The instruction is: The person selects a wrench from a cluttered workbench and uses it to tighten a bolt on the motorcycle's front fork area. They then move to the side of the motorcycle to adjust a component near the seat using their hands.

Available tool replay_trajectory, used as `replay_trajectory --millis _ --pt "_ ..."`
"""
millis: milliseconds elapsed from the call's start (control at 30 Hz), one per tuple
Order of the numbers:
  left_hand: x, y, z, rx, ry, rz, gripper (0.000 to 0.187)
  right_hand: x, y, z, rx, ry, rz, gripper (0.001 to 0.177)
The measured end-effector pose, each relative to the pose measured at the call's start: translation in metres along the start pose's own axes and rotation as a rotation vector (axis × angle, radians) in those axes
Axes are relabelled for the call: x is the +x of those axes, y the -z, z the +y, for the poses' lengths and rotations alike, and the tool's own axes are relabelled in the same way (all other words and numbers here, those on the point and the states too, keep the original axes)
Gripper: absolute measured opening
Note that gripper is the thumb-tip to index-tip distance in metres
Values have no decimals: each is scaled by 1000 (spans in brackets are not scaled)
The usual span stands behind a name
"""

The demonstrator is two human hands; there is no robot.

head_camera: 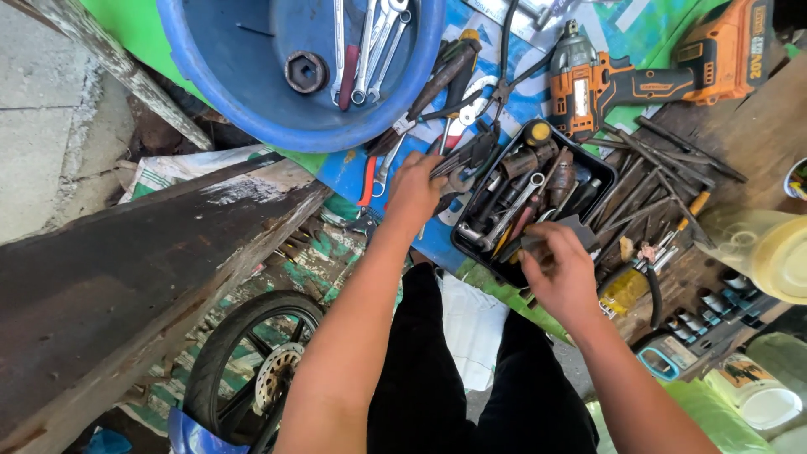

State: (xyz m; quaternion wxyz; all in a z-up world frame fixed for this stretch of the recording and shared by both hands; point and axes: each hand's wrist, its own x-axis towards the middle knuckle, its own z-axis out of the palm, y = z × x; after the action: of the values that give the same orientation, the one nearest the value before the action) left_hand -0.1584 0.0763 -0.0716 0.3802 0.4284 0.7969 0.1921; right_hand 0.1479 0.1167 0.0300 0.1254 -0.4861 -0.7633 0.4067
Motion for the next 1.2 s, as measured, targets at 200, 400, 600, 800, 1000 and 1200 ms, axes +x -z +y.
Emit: replay_trajectory --millis 200,400,600,800,1000,1200 --pt "-46 60 25 -230 -109 52 35 74 41 -46 163 22 37 34" --pt "-100 122 72 -374 -307 4 33 132 67 -93 480 138 -238 35" --pt "-125 130 81 -219 -409 195 31 122 73 -102 566 175 -314 33" --pt "-139 118 79 -283 -365 225 32 104 67 -103 597 159 -346 50" --pt "-153 132 86 -470 -256 63 36 100 67 -95 418 280 -361 55" --pt "-159 134 99 -479 -247 -72 36 89 69 -83 325 409 -409 36"
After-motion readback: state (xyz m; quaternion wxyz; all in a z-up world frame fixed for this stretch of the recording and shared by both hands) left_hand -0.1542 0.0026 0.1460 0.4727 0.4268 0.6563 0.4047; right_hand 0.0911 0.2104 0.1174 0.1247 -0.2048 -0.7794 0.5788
